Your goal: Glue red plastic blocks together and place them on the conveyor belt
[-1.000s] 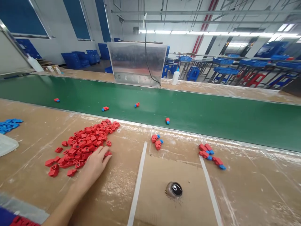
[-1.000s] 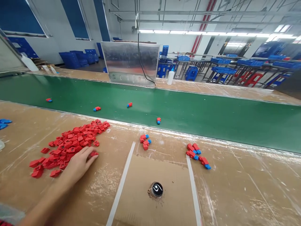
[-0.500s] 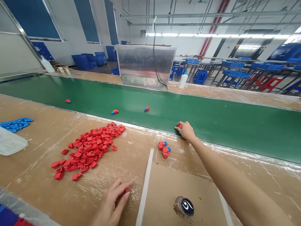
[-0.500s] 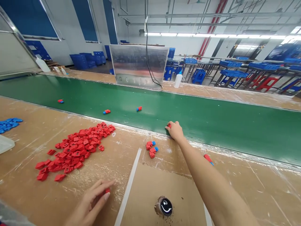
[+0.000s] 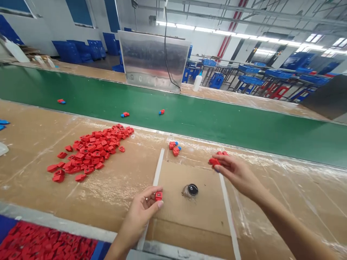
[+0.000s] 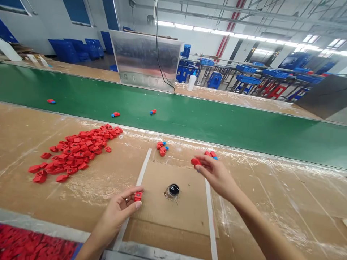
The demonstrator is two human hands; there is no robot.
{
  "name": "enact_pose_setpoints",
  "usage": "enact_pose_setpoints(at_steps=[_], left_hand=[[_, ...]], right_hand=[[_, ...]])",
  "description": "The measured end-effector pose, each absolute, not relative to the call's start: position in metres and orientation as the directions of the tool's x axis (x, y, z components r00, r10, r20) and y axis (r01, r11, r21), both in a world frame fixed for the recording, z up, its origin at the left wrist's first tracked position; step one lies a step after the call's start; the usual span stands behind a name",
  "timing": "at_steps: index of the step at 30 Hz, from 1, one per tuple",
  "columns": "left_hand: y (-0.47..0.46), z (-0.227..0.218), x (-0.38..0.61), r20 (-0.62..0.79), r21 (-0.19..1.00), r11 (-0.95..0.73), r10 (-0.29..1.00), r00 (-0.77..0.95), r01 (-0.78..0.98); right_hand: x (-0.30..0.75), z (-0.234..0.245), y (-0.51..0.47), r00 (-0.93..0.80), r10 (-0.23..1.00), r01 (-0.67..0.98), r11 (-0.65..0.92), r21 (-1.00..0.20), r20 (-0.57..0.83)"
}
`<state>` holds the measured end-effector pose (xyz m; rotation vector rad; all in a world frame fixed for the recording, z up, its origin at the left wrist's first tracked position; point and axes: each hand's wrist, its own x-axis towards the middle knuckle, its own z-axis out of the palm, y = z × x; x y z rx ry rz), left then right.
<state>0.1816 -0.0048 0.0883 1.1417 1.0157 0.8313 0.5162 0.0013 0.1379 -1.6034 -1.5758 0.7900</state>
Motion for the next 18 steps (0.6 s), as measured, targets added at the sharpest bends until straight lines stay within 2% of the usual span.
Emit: enact_pose_setpoints(at_steps=[2,8,14,18], left_hand=[[-0.015,0.084,0.193,-0.221,0.963,0.263,0.897,0.383,-0.059],[-0.041,0.073,0.225,-0.258,0.922,0.347,0.881,0.398,-0.172],[-0.046,0.072,0.224,-0.248,0.929,0.333,0.885,0.395,-0.164],[-0.043,0.072,0.222,-0.231,0.913,0.347,0.874,0.427,-0.215]], right_hand=[[0.502,0.137,-0.032,0.017,0.993,0.533,0.088,-0.842,0.114],[0.471,0.127,-0.066,-0.037,0.961,0.802,0.193,-0.565,0.276],[0.457,0.124,-0.06,-0.119,0.938,0.868,0.258,-0.424,0.326],[0.454,0.125,-0.06,-0.168,0.928,0.871,0.298,-0.39,0.334]])
